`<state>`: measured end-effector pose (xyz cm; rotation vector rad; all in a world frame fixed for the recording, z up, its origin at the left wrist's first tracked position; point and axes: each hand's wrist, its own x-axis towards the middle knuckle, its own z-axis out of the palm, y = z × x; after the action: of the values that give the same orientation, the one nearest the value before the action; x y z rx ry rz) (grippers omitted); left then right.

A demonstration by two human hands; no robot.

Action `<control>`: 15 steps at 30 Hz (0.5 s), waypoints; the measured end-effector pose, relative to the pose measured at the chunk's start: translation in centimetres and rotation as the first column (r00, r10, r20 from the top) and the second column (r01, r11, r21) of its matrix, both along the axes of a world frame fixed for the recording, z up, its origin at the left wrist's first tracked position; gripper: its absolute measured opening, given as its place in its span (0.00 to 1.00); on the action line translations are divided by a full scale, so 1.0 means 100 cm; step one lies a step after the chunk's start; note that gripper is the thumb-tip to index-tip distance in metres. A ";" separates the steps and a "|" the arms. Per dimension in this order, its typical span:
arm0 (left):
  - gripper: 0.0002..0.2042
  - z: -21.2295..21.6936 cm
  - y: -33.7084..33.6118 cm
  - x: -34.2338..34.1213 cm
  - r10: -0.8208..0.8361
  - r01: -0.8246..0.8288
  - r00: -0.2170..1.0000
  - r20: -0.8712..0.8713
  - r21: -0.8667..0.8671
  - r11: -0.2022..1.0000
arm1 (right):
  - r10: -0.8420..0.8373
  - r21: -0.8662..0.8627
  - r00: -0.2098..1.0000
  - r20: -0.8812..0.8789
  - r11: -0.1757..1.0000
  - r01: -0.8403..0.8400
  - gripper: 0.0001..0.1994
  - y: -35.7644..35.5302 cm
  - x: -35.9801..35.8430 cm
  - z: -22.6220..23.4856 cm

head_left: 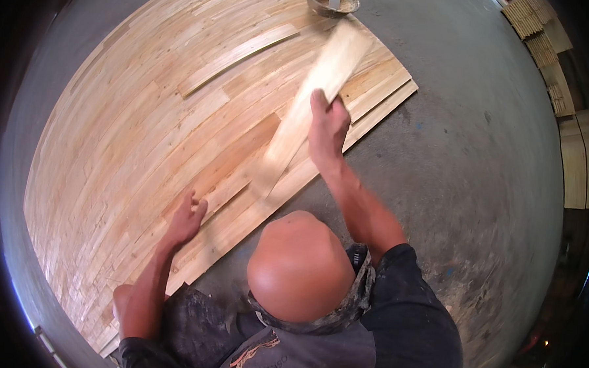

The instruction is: The person arranges thin wooden strips on a large plywood panel, applies glue from a bottle into gaps, and presses the strips together to form a continuous surface. The person works on the floor in a workshop, handling wood pieces and a glue bottle.

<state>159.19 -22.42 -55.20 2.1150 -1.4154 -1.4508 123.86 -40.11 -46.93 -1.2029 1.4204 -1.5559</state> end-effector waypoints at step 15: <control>0.52 0.060 -0.032 0.012 0.165 -0.133 0.671 -0.723 0.102 0.986 | 0.431 -0.296 0.615 -0.660 0.604 -0.740 0.24 0.035 0.021 0.009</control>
<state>160.42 -25.59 -49.15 1.3229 -0.8657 -1.9420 125.95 -36.60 -45.99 -2.3395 0.6458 -1.1615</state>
